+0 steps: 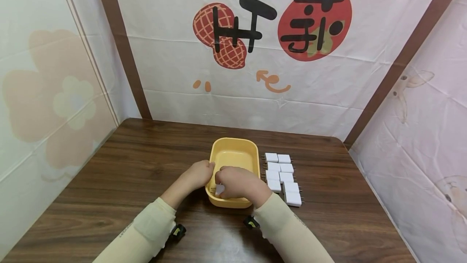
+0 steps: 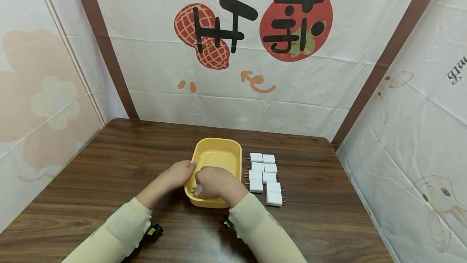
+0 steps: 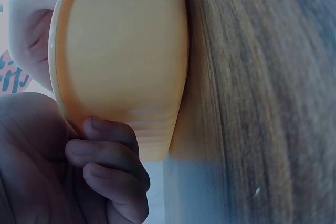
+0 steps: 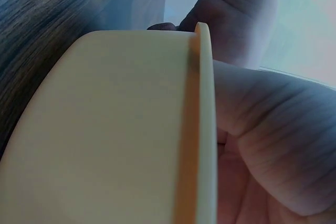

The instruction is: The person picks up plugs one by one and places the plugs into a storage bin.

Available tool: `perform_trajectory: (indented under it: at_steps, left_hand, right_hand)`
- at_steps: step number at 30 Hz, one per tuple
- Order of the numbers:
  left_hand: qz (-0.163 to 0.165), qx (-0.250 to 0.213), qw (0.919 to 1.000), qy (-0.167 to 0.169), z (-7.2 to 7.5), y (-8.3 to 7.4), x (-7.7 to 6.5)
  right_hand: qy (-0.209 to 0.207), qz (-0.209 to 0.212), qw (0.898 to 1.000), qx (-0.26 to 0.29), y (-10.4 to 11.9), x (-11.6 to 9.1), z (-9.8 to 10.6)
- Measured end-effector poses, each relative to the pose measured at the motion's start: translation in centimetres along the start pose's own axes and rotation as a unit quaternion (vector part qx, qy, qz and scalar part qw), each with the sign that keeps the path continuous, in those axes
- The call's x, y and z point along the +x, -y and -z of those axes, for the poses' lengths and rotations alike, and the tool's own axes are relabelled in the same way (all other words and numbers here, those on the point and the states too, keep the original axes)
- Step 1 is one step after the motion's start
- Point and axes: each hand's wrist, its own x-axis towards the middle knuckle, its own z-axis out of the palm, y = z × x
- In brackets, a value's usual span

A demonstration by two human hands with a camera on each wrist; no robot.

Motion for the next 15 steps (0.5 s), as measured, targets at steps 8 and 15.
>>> perform_trajectory:
  at_steps: [8, 15]
  left_hand:
    - [0.003, -0.005, 1.0000, 0.000, -0.16, 0.18, 0.23]
    - [0.007, -0.005, 0.9999, -0.006, -0.39, 0.35, 0.59]
  right_hand:
    - [0.008, 0.010, 1.000, 0.015, 0.14, 0.37, -0.04]
    - [0.025, 0.020, 0.999, 0.038, -0.15, 0.91, -0.44]
